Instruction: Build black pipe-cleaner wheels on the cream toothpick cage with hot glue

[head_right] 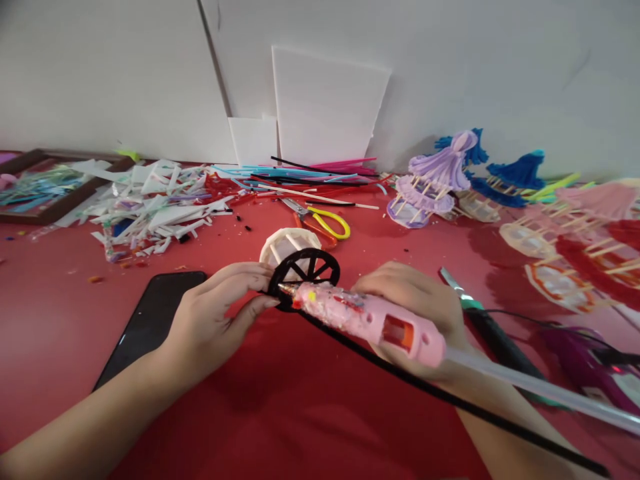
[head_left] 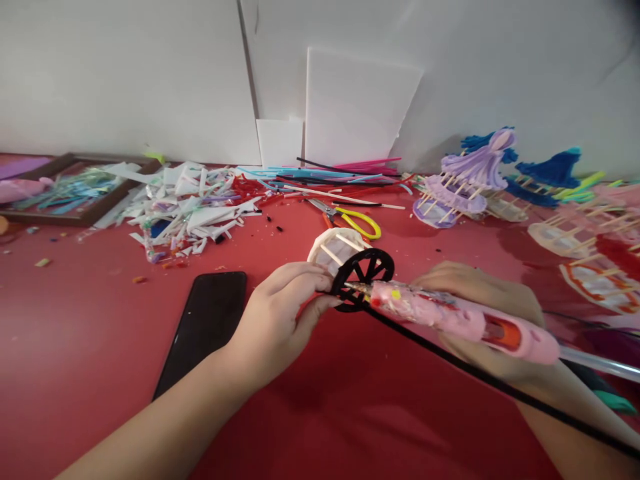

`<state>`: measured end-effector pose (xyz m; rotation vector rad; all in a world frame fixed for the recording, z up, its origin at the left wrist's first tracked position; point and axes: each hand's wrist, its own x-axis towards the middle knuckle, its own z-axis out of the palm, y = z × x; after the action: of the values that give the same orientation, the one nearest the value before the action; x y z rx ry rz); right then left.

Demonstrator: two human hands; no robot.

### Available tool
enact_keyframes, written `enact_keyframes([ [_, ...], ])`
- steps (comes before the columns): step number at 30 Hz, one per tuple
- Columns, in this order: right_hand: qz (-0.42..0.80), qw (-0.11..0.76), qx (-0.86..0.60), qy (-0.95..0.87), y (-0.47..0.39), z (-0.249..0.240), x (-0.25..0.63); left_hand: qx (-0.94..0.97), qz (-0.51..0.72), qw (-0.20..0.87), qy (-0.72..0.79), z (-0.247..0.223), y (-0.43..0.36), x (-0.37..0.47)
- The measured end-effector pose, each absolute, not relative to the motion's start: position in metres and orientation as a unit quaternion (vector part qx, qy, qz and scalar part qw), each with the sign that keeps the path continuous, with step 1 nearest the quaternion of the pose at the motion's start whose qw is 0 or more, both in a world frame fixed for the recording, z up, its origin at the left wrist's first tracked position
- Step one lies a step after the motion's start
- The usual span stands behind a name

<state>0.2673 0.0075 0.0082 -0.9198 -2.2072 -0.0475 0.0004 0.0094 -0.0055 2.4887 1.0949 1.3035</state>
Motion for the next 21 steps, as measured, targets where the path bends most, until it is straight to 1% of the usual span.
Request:
enact_keyframes([
  [3, 0.0, 0.363, -0.313, -0.878, 0.008, 0.013, 0.267, 0.82, 0.43, 0.064, 0.372, -0.006, 0.009, 0.0],
  [10, -0.048, 0.335, -0.308, -0.889, 0.007, 0.017, 0.264, 0.827, 0.418, 0.066, 0.37, -0.006, 0.009, 0.0],
  [14, -0.028, 0.347, -0.277, -0.896, 0.009, 0.014, 0.269, 0.828, 0.418, 0.066, 0.368, -0.006, 0.01, 0.0],
  [18, 0.0, 0.316, -0.269, -0.91, 0.012, 0.012, 0.279, 0.828, 0.422, 0.066, 0.364, -0.007, 0.009, 0.001],
  [21, -0.006, 0.301, -0.255, -0.919, 0.013, 0.013, 0.283, 0.829, 0.42, 0.063, 0.364, -0.006, 0.009, 0.0],
])
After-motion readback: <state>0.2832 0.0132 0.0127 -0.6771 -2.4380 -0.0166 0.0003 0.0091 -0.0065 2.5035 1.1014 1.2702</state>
